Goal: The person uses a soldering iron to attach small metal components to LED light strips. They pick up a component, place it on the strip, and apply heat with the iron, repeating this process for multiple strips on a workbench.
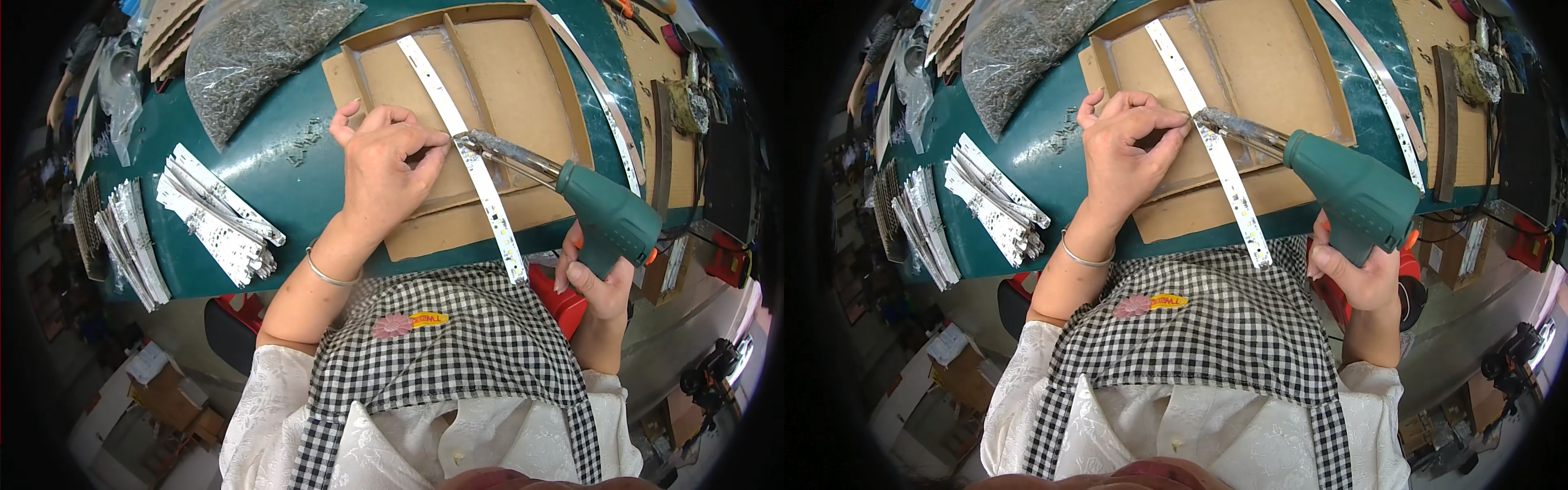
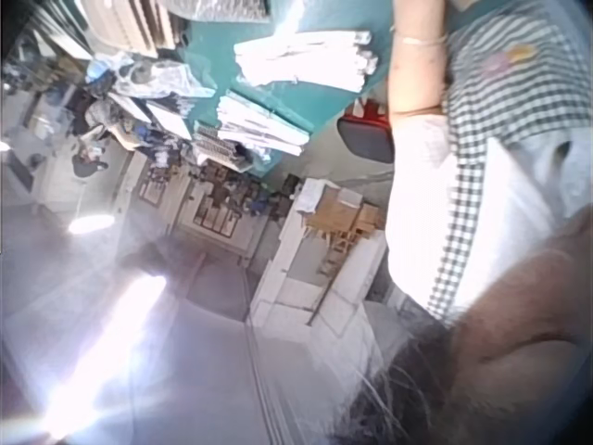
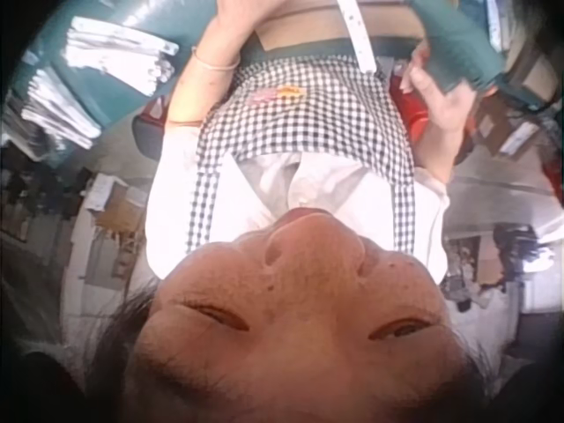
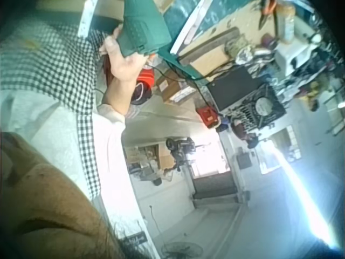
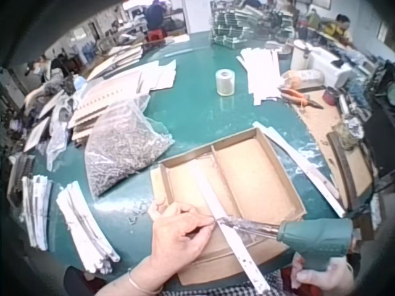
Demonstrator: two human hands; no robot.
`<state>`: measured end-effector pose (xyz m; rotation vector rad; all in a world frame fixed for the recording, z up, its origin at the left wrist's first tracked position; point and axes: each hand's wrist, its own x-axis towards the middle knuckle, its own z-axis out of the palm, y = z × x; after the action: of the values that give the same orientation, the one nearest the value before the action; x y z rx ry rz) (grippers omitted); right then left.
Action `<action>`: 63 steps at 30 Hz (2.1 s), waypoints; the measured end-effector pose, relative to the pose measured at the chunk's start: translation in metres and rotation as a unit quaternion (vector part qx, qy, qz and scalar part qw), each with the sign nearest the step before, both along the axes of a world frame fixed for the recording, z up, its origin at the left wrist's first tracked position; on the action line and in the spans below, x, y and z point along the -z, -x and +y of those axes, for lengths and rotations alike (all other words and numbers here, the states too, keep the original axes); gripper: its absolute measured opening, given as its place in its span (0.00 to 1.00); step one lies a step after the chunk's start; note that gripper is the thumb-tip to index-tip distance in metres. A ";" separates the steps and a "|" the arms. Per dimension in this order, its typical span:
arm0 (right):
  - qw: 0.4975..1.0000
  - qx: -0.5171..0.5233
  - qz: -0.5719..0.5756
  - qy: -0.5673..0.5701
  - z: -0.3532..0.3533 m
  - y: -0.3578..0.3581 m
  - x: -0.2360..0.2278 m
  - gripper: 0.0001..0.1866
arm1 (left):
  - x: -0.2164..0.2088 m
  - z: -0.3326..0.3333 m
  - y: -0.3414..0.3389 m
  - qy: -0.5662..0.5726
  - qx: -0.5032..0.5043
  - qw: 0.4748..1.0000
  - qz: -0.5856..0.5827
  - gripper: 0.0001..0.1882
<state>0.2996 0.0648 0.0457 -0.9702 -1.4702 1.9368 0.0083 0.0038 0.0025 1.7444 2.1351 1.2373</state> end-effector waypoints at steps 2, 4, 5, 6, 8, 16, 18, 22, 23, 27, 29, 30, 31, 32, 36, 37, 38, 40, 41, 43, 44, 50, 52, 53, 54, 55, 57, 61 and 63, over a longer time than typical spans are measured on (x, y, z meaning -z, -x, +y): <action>1.000 -0.008 -0.009 0.006 0.001 -0.001 0.000 0.33 | 0.001 0.000 0.000 -0.001 0.000 1.000 -0.001 0.04; 1.000 -0.015 -0.013 0.009 0.002 -0.002 0.000 0.33 | 0.001 0.000 0.000 0.000 0.000 1.000 0.000 0.04; 1.000 -0.017 -0.013 0.008 0.002 -0.003 0.000 0.33 | 0.001 0.000 0.000 0.000 0.000 1.000 0.001 0.04; 1.000 -0.019 -0.013 0.007 0.003 -0.003 0.000 0.33 | 0.001 0.000 0.000 0.000 0.000 1.000 0.000 0.04; 1.000 -0.016 0.007 -0.003 0.004 -0.004 0.001 0.34 | 0.001 0.000 0.000 0.001 0.000 1.000 -0.001 0.04; 0.993 0.049 0.105 0.003 0.013 -0.007 0.002 0.40 | 0.003 -0.001 0.001 -0.004 0.004 1.000 -0.002 0.04; 0.994 0.045 0.104 0.000 0.012 -0.009 0.004 0.42 | 0.002 -0.001 0.001 -0.003 0.004 1.000 -0.004 0.04; 0.992 0.060 0.108 -0.014 0.012 -0.010 0.007 0.44 | 0.002 -0.001 0.001 -0.003 0.002 1.000 -0.005 0.04; 0.992 0.065 0.109 -0.017 0.012 -0.010 0.008 0.45 | 0.002 -0.001 0.001 -0.003 0.002 1.000 -0.002 0.04; 0.989 0.088 0.118 -0.030 0.015 -0.008 0.006 0.46 | -0.004 -0.001 0.002 0.003 0.004 1.000 -0.002 0.05; 0.987 0.102 0.120 -0.036 0.018 -0.009 0.003 0.46 | -0.009 -0.005 0.004 0.004 0.005 1.000 -0.003 0.06; 0.986 0.110 0.119 -0.038 0.020 -0.010 0.002 0.46 | -0.013 -0.008 0.005 0.000 0.001 1.000 0.010 0.07; 0.985 0.122 0.116 -0.043 0.020 -0.013 0.000 0.46 | -0.018 -0.011 0.006 -0.005 0.000 1.000 0.021 0.08; 0.983 0.133 0.113 -0.064 0.022 -0.015 0.000 0.46 | -0.022 -0.013 0.005 -0.010 0.000 0.999 0.033 0.09; 0.970 0.181 0.086 -0.139 0.032 -0.017 -0.002 0.46 | -0.038 -0.026 -0.009 -0.027 0.111 0.990 0.085 0.13; 0.965 0.195 0.076 -0.158 0.034 -0.016 -0.003 0.47 | -0.041 -0.027 -0.016 -0.032 0.143 0.987 0.072 0.13; 0.962 0.202 0.073 -0.166 0.035 -0.016 -0.002 0.45 | -0.043 -0.027 -0.024 -0.036 0.175 0.982 0.060 0.14; 0.956 0.218 0.065 -0.187 0.037 -0.017 -0.001 0.43 | -0.046 -0.027 -0.037 -0.040 0.245 0.968 0.037 0.14; 0.951 0.227 0.059 -0.199 0.039 -0.019 -0.001 0.42 | -0.047 -0.027 -0.041 -0.030 0.260 0.964 0.047 0.14; 0.940 0.238 0.031 -0.243 0.045 -0.023 0.010 0.39 | -0.048 -0.024 -0.048 -0.014 0.291 0.954 0.065 0.16; 0.925 0.263 -0.023 -0.273 0.050 -0.027 0.015 0.36 | -0.048 -0.022 -0.048 -0.002 0.305 0.948 0.087 0.19; 0.807 0.276 -0.270 -0.446 0.080 -0.042 0.037 0.27 | -0.052 -0.014 -0.051 0.020 0.352 0.926 0.134 0.18; 0.763 0.282 -0.316 -0.488 0.087 -0.039 0.037 0.28 | -0.055 -0.014 -0.051 0.020 0.358 0.920 0.156 0.18; 0.746 0.278 -0.330 -0.508 0.091 -0.037 0.036 0.30 | -0.059 -0.015 -0.051 0.019 0.358 0.918 0.169 0.18; 0.728 0.273 -0.343 -0.527 0.096 -0.034 0.032 0.31 | -0.064 -0.016 -0.051 0.018 0.356 0.916 0.182 0.18; 0.710 0.266 -0.355 -0.547 0.099 -0.031 0.031 0.32 | -0.072 -0.019 -0.050 0.023 0.353 0.915 0.194 0.18; 0.703 0.236 -0.381 -0.552 0.105 -0.031 0.030 0.33 | -0.090 -0.026 -0.049 0.033 0.345 0.912 0.218 0.19; 0.688 0.184 -0.401 -0.576 0.114 -0.032 0.033 0.33 | -0.113 -0.052 -0.029 0.018 0.293 0.924 0.244 0.19; 0.688 0.171 -0.436 -0.553 0.114 -0.033 0.036 0.32 | -0.121 -0.070 -0.013 0.020 0.256 0.939 0.228 0.18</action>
<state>0.3327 0.1790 0.0092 -1.3743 -2.2213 -0.0235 0.0212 -0.0662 0.1238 2.5390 1.6727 0.6964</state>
